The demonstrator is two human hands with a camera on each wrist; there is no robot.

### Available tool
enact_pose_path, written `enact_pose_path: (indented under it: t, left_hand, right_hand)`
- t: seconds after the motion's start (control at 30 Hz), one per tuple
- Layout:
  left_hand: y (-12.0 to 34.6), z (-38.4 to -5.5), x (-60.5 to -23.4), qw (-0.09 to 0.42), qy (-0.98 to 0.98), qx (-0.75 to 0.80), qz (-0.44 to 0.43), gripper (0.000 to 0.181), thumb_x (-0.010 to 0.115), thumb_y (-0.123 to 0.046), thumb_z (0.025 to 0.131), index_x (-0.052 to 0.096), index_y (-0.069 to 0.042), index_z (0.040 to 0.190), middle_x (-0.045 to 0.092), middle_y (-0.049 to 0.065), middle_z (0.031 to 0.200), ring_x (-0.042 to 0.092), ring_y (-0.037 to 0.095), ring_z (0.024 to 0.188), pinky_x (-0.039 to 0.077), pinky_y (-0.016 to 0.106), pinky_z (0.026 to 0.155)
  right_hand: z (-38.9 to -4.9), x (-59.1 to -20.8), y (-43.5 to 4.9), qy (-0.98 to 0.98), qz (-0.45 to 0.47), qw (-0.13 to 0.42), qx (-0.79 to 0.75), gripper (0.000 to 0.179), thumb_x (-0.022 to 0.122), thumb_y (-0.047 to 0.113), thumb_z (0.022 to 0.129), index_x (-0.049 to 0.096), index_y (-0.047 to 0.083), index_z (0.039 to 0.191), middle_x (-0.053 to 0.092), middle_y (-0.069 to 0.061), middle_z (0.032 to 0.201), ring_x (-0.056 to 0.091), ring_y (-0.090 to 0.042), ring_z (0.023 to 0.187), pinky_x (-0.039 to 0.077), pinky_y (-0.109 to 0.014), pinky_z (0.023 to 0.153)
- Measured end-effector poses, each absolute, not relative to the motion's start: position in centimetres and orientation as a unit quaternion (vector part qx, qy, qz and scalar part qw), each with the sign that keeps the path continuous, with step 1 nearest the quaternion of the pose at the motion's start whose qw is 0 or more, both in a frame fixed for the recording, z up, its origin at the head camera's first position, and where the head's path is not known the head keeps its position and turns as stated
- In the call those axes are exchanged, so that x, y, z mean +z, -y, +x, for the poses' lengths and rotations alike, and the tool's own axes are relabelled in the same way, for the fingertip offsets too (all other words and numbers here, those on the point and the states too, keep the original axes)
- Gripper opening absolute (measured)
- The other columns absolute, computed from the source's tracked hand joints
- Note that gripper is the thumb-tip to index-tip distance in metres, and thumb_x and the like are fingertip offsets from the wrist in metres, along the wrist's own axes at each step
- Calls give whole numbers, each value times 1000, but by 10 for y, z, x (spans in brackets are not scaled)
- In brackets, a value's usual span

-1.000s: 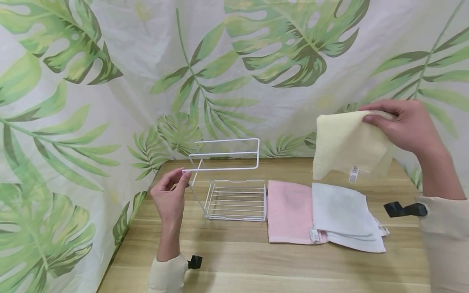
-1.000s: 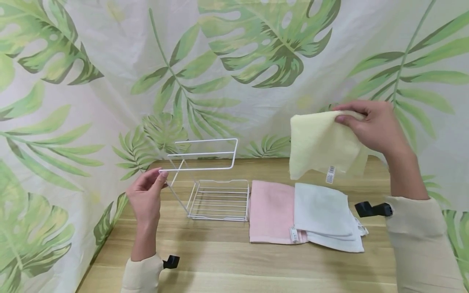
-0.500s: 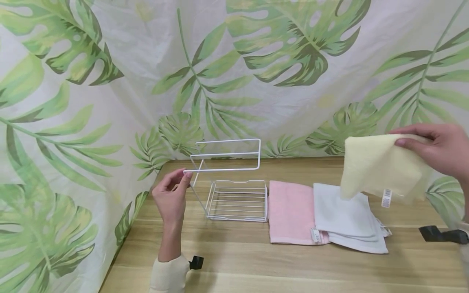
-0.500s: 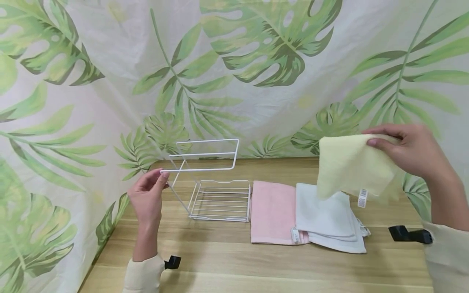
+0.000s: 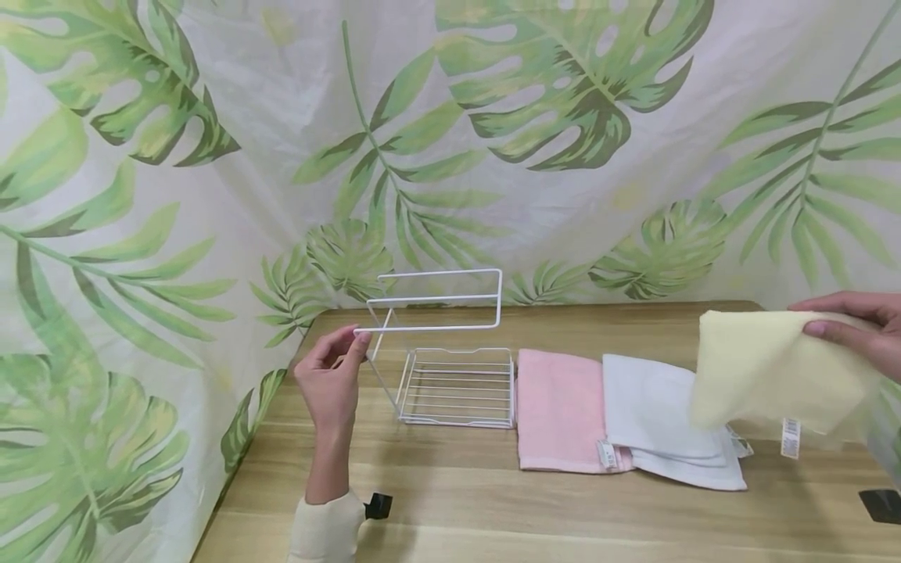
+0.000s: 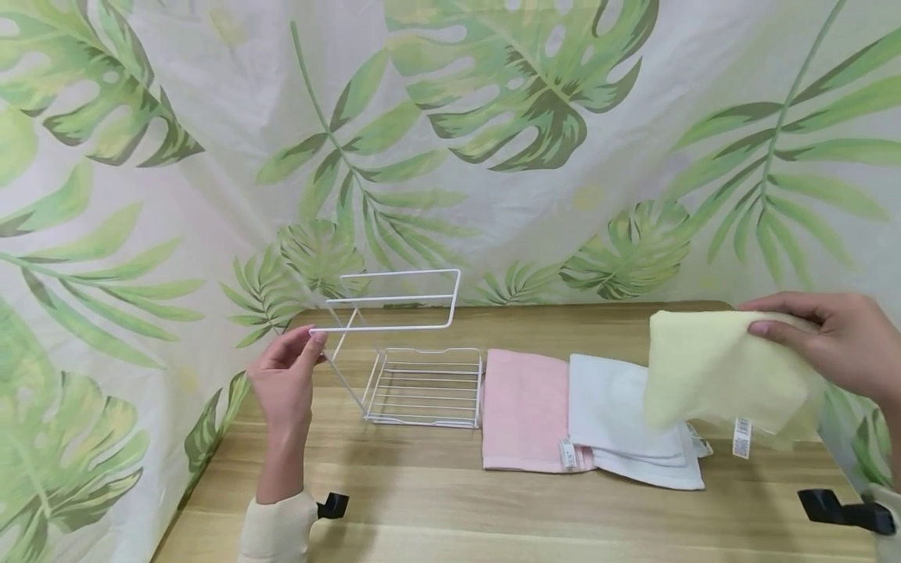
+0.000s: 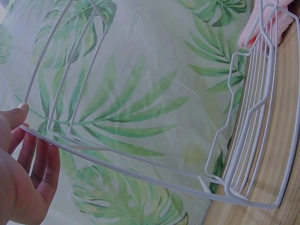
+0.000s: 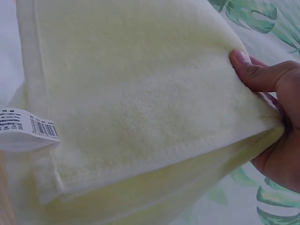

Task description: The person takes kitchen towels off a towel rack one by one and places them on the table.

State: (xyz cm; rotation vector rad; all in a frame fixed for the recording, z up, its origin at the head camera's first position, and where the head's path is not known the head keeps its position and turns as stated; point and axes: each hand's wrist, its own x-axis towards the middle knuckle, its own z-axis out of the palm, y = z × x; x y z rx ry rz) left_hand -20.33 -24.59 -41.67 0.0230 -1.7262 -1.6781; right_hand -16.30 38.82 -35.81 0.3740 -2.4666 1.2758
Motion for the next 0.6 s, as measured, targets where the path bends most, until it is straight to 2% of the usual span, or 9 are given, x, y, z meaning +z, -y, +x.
enact_pose_path:
  t: [0.33, 0.5, 0.6]
  left_hand:
    - [246, -203, -419, 353, 668, -655, 11, 26, 89, -7, 89, 79, 10, 105, 78, -10, 82, 71, 3, 69, 65, 17, 65]
    - [247, -204, -420, 353, 671, -652, 13, 25, 90, -9, 88, 80, 7, 104, 78, -11, 83, 71, 3, 68, 66, 19, 65]
    - [248, -204, -421, 354, 672, -650, 15, 24, 90, -9, 88, 80, 6, 104, 78, -11, 83, 71, 3, 69, 66, 19, 65]
  right_hand:
    - [-140, -396, -416, 875, 108, 113, 458, 63, 62, -12, 101, 75, 49, 110, 75, 27, 83, 70, -9, 50, 58, -26, 42]
    - [-137, -416, -436, 875, 107, 99, 462, 67, 61, -14, 100, 75, 50, 111, 76, 22, 81, 69, -10, 51, 57, -24, 44]
    - [-140, -435, -456, 868, 103, 86, 477, 68, 58, -18, 97, 77, 46, 110, 76, 21, 83, 69, -9, 54, 56, -22, 47]
